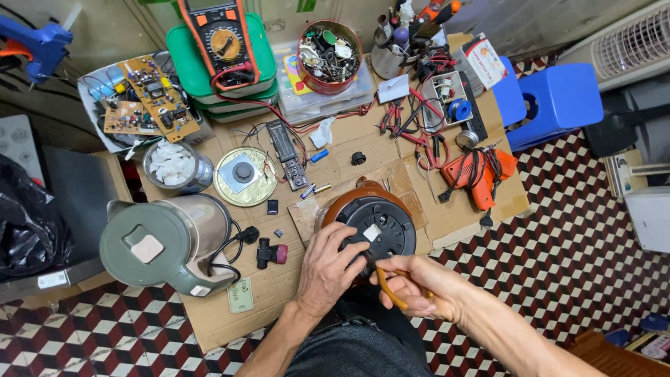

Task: Repairing the base component of an electric kettle by stripping and connecting wires.

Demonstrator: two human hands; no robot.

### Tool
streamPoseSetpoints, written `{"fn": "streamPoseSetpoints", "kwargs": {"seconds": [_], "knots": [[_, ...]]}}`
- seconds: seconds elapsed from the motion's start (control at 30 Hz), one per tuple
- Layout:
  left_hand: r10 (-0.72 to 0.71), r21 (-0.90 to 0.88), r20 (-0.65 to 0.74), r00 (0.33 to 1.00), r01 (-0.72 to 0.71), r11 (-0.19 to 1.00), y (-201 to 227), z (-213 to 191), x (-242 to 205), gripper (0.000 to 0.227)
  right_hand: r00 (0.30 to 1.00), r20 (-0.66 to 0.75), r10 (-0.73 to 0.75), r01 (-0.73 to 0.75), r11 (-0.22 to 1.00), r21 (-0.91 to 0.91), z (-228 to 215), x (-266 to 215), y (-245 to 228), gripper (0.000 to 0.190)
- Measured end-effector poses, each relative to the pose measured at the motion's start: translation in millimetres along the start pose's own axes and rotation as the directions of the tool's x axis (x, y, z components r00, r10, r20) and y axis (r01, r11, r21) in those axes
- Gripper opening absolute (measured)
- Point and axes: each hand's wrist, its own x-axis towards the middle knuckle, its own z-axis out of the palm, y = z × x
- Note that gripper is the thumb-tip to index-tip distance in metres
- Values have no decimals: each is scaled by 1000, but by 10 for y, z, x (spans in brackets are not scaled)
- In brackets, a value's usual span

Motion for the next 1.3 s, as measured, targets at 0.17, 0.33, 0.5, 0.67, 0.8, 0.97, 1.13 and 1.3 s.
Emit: {"fn": "streamPoseSetpoints", "kwargs": {"seconds": [0.17, 0.33, 0.5, 0.67, 0.8, 0.97, 1.13, 1.3], "knots": [[39, 56, 9, 999, -40, 998, -3, -9, 35, 22, 995, -55, 79, -82, 995, -51, 119, -125, -157, 51], [9, 57, -35, 999, -7, 998, 2, 24, 15, 23, 701, -209, -682, 224, 489, -843, 231, -557, -74, 77], [6, 65, -59, 998, -2, 998, 0, 49, 19, 23, 538, 141, -831, 61, -128, -990, 722, -857, 105, 72], [-3, 77, -106, 994, 12, 997, 9, 90, 10, 24, 673, 10, -739, -258, -247, -934, 950, -668, 46, 66], [-37, 59, -130, 991, 45, 997, 17, 131, -28, 29, 651, 172, -739, -215, -397, -892, 828, -514, 5, 49], [-90, -30, -173, 981, 86, 996, 88, 169, -44, 52, 737, 64, -673, -214, -322, -922, 1063, -590, -161, 48], [-120, -60, -225, 967, 110, 992, 84, 192, -38, 62, 721, 139, -679, -195, -391, -899, 890, -425, -310, 50], [-95, -7, -230, 968, 96, 995, 50, 230, -46, 53, 783, 273, -559, -200, -641, -741, 930, -367, -258, 32]]}}
